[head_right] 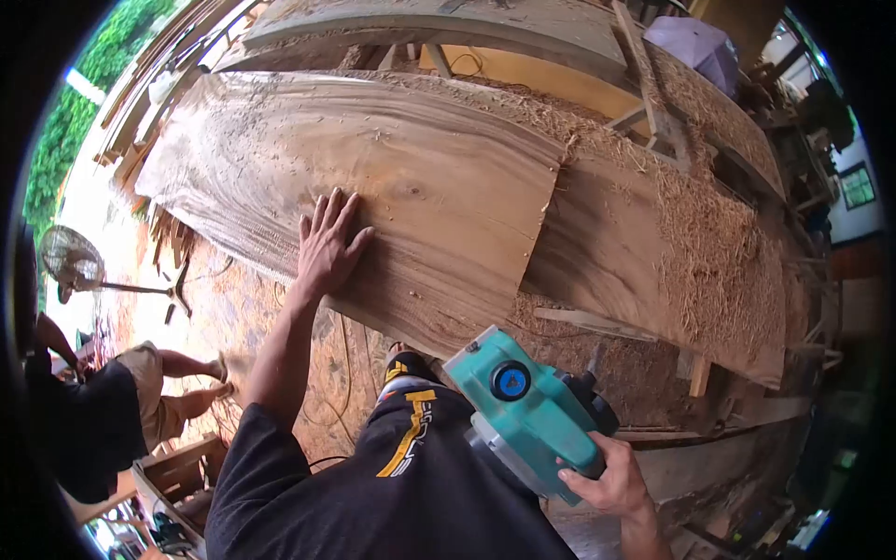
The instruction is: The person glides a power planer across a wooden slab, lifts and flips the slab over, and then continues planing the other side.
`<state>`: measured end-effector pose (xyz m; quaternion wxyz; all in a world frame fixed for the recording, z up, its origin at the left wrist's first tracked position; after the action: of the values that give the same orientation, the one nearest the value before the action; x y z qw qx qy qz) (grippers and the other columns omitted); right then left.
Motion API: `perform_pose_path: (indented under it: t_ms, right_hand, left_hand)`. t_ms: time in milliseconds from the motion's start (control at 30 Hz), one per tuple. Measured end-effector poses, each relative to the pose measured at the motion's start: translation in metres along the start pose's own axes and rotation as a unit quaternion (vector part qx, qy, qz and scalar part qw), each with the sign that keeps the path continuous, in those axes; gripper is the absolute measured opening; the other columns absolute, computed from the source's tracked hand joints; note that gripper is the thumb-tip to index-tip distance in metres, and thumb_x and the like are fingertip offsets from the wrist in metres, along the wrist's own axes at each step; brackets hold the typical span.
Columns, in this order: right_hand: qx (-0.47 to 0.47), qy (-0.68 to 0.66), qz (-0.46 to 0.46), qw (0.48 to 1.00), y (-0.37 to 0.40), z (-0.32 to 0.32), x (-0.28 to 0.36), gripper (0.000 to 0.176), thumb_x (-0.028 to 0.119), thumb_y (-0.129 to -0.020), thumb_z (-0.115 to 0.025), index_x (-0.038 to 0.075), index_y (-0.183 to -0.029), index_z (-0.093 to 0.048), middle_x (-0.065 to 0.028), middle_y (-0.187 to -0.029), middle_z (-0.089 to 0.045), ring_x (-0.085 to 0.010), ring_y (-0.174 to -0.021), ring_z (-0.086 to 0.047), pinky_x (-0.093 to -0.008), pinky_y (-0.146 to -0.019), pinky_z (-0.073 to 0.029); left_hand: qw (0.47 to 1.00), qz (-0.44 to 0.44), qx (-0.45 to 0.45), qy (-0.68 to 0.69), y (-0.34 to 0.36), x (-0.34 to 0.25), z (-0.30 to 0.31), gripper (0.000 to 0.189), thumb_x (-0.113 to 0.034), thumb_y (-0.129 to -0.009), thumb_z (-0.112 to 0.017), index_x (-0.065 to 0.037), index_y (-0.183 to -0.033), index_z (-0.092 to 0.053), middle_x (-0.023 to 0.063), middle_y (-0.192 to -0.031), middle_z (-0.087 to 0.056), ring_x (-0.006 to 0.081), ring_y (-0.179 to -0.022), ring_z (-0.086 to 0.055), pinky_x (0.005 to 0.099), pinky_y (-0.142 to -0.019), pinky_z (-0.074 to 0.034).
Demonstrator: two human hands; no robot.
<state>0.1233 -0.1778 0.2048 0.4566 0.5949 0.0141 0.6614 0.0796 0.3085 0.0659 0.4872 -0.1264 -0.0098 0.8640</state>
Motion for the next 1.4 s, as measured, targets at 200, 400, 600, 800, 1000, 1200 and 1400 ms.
perform_pose_path:
  t_ms: [200, 400, 600, 800, 1000, 1200, 1400]
  right_hand:
    - [-0.137, 0.056, 0.057, 0.987, -0.029, -0.078, 0.055, 0.029, 0.017, -0.082, -0.078, -0.003, -0.098, -0.065, -0.0199, -0.080, -0.070, -0.0300, -0.076, -0.073, -0.0392, -0.068, -0.055]
    - [-0.229, -0.028, 0.047, 0.972, -0.090, -0.153, 0.095, 0.029, 0.017, -0.086, -0.074, -0.003, -0.105, -0.064, -0.0216, -0.085, -0.071, -0.0361, -0.081, -0.073, -0.0417, -0.071, -0.055]
    - [-0.284, -0.002, 0.137, 0.949, -0.205, -0.147, 0.169, 0.035, 0.027, -0.090, -0.073, -0.003, -0.107, -0.066, -0.0227, -0.093, -0.072, -0.0378, -0.085, -0.072, -0.0420, -0.074, -0.056]
    - [-0.176, -0.139, 0.234, 0.946, -0.276, -0.128, 0.188, 0.048, 0.042, -0.099, -0.064, 0.002, -0.125, -0.060, -0.0050, -0.078, -0.063, -0.0115, -0.064, -0.062, -0.0296, -0.058, -0.051]
    - [-0.208, -0.105, 0.150, 0.961, -0.139, -0.164, 0.103, 0.049, 0.021, -0.100, -0.061, -0.003, -0.140, -0.048, -0.0119, -0.091, -0.066, -0.0193, -0.077, -0.065, -0.0346, -0.069, -0.053]
    - [-0.176, -0.079, 0.066, 0.979, -0.034, -0.185, 0.026, 0.059, 0.018, -0.093, -0.066, -0.009, -0.140, -0.046, -0.0205, -0.103, -0.067, -0.0279, -0.089, -0.069, -0.0374, -0.081, -0.055]
    - [-0.223, -0.020, 0.141, 0.964, -0.093, -0.168, 0.069, 0.056, 0.019, -0.094, -0.067, -0.008, -0.139, -0.048, -0.0239, -0.106, -0.068, -0.0341, -0.094, -0.071, -0.0397, -0.081, -0.056]
  left_hand:
    - [0.997, -0.066, 0.026, 0.011, -0.050, 0.036, -0.009, 0.066, -0.056, -0.100, -0.050, -0.020, -0.155, -0.041, 0.0093, -0.165, -0.031, 0.0332, -0.152, -0.026, 0.0607, -0.118, -0.021]
    - [0.997, -0.055, -0.014, 0.051, -0.100, 0.077, -0.010, 0.058, -0.050, -0.104, -0.044, -0.017, -0.152, -0.045, 0.0081, -0.162, -0.036, 0.0315, -0.151, -0.029, 0.0579, -0.118, -0.022]
    - [0.996, -0.045, -0.025, 0.077, -0.104, 0.081, -0.011, 0.053, -0.043, -0.105, -0.042, -0.014, -0.149, -0.049, 0.0083, -0.160, -0.040, 0.0312, -0.150, -0.032, 0.0541, -0.119, -0.022]
    - [0.992, -0.084, -0.058, 0.079, -0.099, 0.081, -0.007, 0.052, -0.042, -0.103, -0.047, -0.013, -0.146, -0.051, 0.0088, -0.156, -0.046, 0.0311, -0.147, -0.036, 0.0507, -0.117, -0.024]
    - [0.978, -0.112, -0.060, 0.168, -0.093, 0.064, 0.002, 0.041, -0.029, -0.094, -0.065, -0.010, -0.131, -0.063, 0.0135, -0.134, -0.062, 0.0345, -0.127, -0.054, 0.0485, -0.104, -0.041]
    - [0.782, -0.495, 0.170, 0.338, -0.005, -0.117, 0.074, 0.045, -0.044, -0.087, -0.070, -0.007, -0.112, -0.068, 0.0158, -0.092, -0.069, 0.0376, -0.085, -0.069, 0.0444, -0.071, -0.056]
    - [0.875, -0.399, 0.088, 0.261, -0.051, -0.110, 0.057, 0.034, -0.042, -0.086, -0.071, -0.010, -0.082, -0.060, 0.0114, -0.073, -0.064, 0.0353, -0.067, -0.066, 0.0461, -0.059, -0.052]
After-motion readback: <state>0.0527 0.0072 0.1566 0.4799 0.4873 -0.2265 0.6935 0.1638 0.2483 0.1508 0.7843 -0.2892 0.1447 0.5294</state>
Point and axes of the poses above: each hand's wrist, its own y-axis away from the middle knuckle, its own z-axis out of the back of the hand, x = y × z, the point moved 5 cm from there along -y, towards the middle knuckle
